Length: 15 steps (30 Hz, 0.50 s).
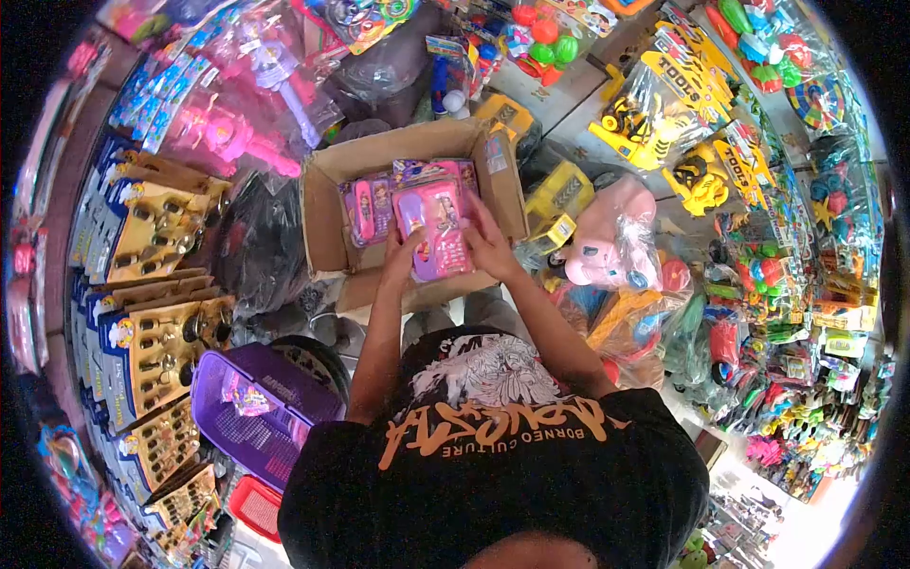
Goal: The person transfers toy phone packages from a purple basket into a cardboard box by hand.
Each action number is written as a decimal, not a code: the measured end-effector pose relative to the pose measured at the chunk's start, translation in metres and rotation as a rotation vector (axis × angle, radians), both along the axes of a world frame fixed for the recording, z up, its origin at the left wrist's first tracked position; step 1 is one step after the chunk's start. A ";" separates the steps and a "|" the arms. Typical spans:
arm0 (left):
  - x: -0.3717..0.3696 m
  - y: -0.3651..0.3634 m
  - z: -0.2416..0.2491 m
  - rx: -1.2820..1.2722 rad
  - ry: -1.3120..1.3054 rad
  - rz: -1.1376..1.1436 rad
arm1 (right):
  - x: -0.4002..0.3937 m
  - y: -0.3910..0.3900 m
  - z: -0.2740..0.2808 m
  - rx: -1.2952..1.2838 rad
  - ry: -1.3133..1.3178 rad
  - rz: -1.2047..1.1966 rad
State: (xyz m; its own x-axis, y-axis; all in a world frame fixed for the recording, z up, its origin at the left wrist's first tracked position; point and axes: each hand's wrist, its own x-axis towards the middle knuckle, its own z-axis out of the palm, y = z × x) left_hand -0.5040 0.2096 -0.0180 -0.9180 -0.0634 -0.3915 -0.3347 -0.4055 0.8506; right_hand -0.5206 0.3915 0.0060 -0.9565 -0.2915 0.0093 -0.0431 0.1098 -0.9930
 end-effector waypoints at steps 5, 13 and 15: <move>-0.033 0.018 -0.011 -0.164 0.013 0.016 | -0.029 0.054 -0.029 0.178 0.123 -0.406; -0.103 0.053 -0.053 -0.441 -0.057 -0.100 | -0.043 0.100 -0.052 0.364 0.109 -0.377; -0.112 0.060 -0.054 -0.373 -0.081 -0.120 | -0.044 0.103 -0.055 0.380 0.069 -0.362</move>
State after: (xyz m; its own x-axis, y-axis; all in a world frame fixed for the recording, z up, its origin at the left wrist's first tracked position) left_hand -0.6157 0.2697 -0.0721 -0.8948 -0.1094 -0.4329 -0.4327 -0.0274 0.9011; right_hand -0.5647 0.4945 -0.0490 -0.9975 0.0619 0.0335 0.0005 0.4818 -0.8763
